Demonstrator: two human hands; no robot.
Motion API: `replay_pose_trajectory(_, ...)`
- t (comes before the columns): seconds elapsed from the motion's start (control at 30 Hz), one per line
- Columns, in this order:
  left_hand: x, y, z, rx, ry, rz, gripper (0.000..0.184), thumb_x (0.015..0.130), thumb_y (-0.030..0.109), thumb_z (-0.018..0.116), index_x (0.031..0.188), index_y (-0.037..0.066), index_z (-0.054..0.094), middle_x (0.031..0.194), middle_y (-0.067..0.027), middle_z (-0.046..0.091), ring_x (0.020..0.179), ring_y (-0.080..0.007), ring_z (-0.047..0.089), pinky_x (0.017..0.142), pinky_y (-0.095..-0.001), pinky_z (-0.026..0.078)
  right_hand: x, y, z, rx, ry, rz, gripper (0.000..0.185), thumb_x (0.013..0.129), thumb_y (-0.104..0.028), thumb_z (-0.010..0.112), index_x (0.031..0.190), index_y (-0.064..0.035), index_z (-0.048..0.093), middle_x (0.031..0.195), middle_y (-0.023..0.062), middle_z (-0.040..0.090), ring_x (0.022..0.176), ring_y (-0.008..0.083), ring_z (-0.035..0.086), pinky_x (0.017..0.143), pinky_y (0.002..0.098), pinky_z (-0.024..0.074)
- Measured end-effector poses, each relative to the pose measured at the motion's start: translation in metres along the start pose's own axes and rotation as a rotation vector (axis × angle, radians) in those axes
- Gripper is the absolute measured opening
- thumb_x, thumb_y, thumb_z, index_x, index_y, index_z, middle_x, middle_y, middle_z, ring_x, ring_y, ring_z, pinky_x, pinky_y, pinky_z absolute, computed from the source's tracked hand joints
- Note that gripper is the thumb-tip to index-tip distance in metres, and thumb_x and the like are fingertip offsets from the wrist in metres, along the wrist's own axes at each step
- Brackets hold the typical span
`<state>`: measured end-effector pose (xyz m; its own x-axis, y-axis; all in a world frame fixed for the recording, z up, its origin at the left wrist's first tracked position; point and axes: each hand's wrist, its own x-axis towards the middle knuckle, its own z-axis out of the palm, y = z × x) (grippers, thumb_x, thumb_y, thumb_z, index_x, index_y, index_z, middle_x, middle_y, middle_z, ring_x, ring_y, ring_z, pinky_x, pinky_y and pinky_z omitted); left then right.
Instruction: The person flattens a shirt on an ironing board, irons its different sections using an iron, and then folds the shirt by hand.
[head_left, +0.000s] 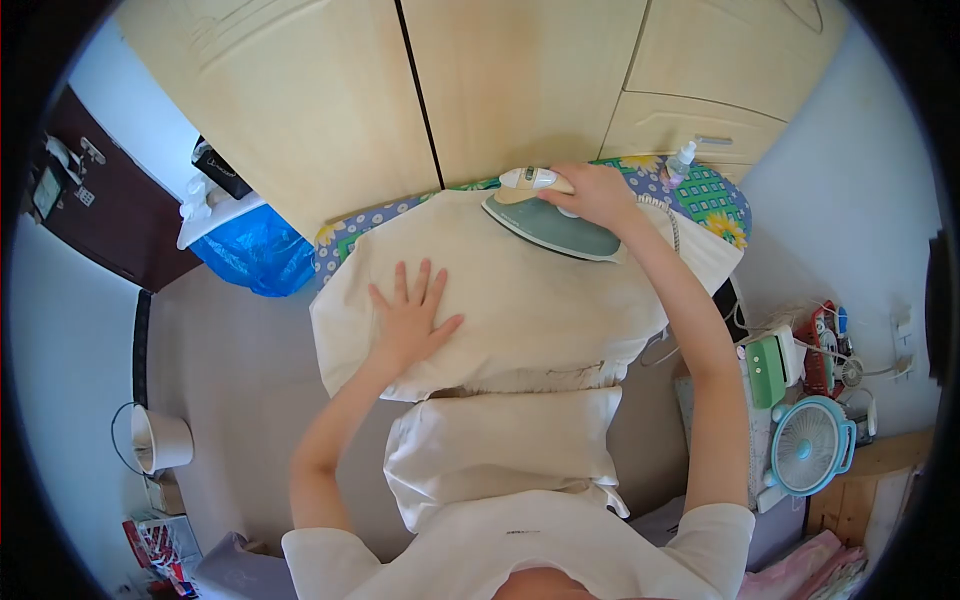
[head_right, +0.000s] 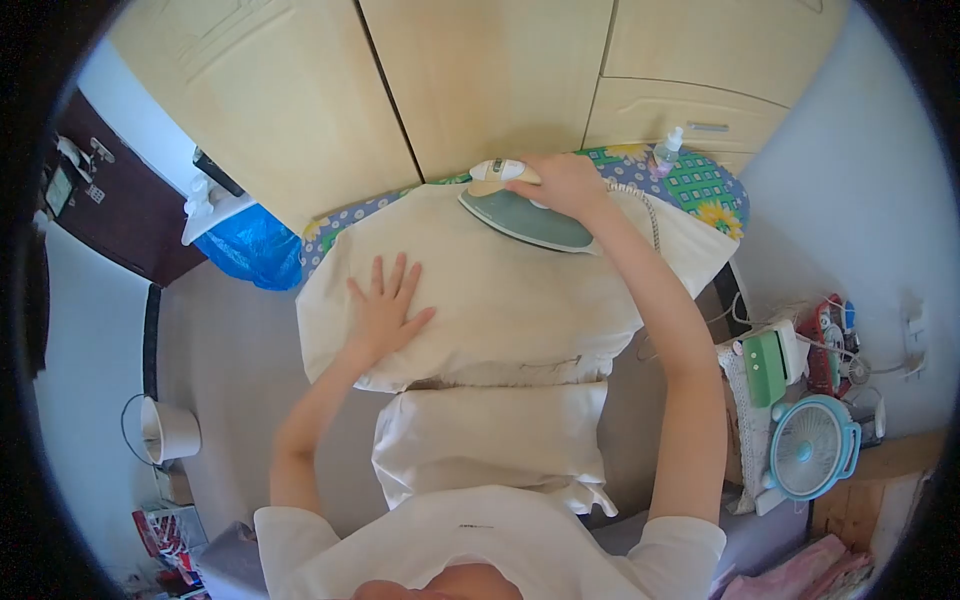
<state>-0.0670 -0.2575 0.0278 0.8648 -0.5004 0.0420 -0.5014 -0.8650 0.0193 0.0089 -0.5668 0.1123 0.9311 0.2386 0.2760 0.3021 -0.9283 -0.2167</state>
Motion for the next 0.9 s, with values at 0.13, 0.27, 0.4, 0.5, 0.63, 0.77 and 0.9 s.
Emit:
replay_pose_trajectory(0.13, -0.028, -0.010, 0.005, 0.003, -0.010, -0.074, 0.070, 0.085, 0.051, 0.043, 0.140, 0.015, 0.021, 0.148, -0.0096, 0.011, 0.134, -0.0400, 0.003, 0.092, -0.0726, 0.004, 0.002, -0.008, 0.004, -0.091, 0.022, 0.144, 0.046, 0.078, -0.050, 0.055, 0.101, -0.0104, 0.062, 0.086, 0.0117, 0.065, 0.078, 0.0297, 0.062, 0.067, 0.0385, 0.0492)
replay_pose_trajectory(0.27, -0.043, -0.010, 0.003, -0.021, -0.040, -0.113, 0.069, 0.085, 0.050, 0.043, 0.140, 0.014, 0.022, 0.148, -0.0095, 0.011, 0.134, -0.0404, 0.002, 0.092, -0.0727, 0.002, 0.003, -0.014, 0.001, -0.125, 0.029, 0.182, 0.048, 0.078, -0.050, 0.055, 0.099, -0.0085, 0.062, 0.084, 0.0124, 0.064, 0.074, 0.0302, 0.062, 0.064, 0.0385, 0.0492)
replay_pose_trajectory(0.4, -0.040, -0.009, 0.002, -0.028, 0.024, -0.109, 0.068, 0.084, 0.049, 0.044, 0.139, 0.013, 0.025, 0.147, -0.0108, 0.013, 0.133, -0.0414, 0.002, 0.090, -0.0737, 0.001, 0.000, 0.007, 0.002, -0.057, 0.032, -0.203, 0.047, 0.078, -0.050, 0.055, 0.098, -0.0087, 0.062, 0.079, 0.0128, 0.064, 0.069, 0.0308, 0.062, 0.060, 0.0388, 0.0492)
replay_pose_trajectory(0.5, -0.041, -0.006, -0.001, -0.036, -0.005, -0.129, 0.069, 0.084, 0.048, 0.045, 0.139, 0.012, 0.024, 0.147, -0.0099, 0.012, 0.134, -0.0402, 0.001, 0.092, -0.0726, 0.001, 0.001, 0.003, 0.008, -0.112, 0.157, -0.174, 0.045, 0.079, -0.050, 0.054, 0.094, -0.0087, 0.062, 0.075, 0.0129, 0.064, 0.070, 0.0298, 0.062, 0.061, 0.0390, 0.0491)
replay_pose_trajectory(0.63, -0.040, -0.006, -0.008, -0.051, -0.064, -0.151, 0.071, 0.084, 0.050, 0.046, 0.139, 0.012, 0.025, 0.147, -0.0111, 0.014, 0.134, -0.0408, 0.002, 0.093, -0.0719, 0.002, 0.006, -0.002, 0.006, -0.124, 0.066, 0.104, 0.047, 0.077, -0.051, 0.056, 0.100, -0.0101, 0.063, 0.080, 0.0120, 0.065, 0.070, 0.0303, 0.062, 0.060, 0.0381, 0.0498)
replay_pose_trajectory(0.77, -0.027, -0.009, -0.030, -0.006, -0.193, -0.126, 0.066, 0.085, 0.048, 0.045, 0.136, 0.010, 0.030, 0.144, -0.0130, 0.022, 0.132, -0.0424, 0.009, 0.093, -0.0717, 0.008, 0.005, -0.002, 0.001, -0.046, 0.053, 0.150, 0.049, 0.077, -0.052, 0.057, 0.102, -0.0103, 0.063, 0.083, 0.0138, 0.065, 0.075, 0.0295, 0.063, 0.064, 0.0371, 0.0494)
replay_pose_trajectory(0.9, 0.027, -0.012, -0.034, -0.092, -0.154, 0.119, 0.058, 0.087, 0.043, 0.046, 0.130, 0.006, 0.035, 0.138, -0.0147, 0.032, 0.131, -0.0371, 0.019, 0.099, -0.0613, 0.017, 0.007, 0.012, -0.015, 0.100, 0.110, 0.264, 0.051, 0.075, -0.053, 0.060, 0.101, -0.0093, 0.064, 0.084, 0.0139, 0.065, 0.077, 0.0262, 0.063, 0.067, 0.0341, 0.0487)
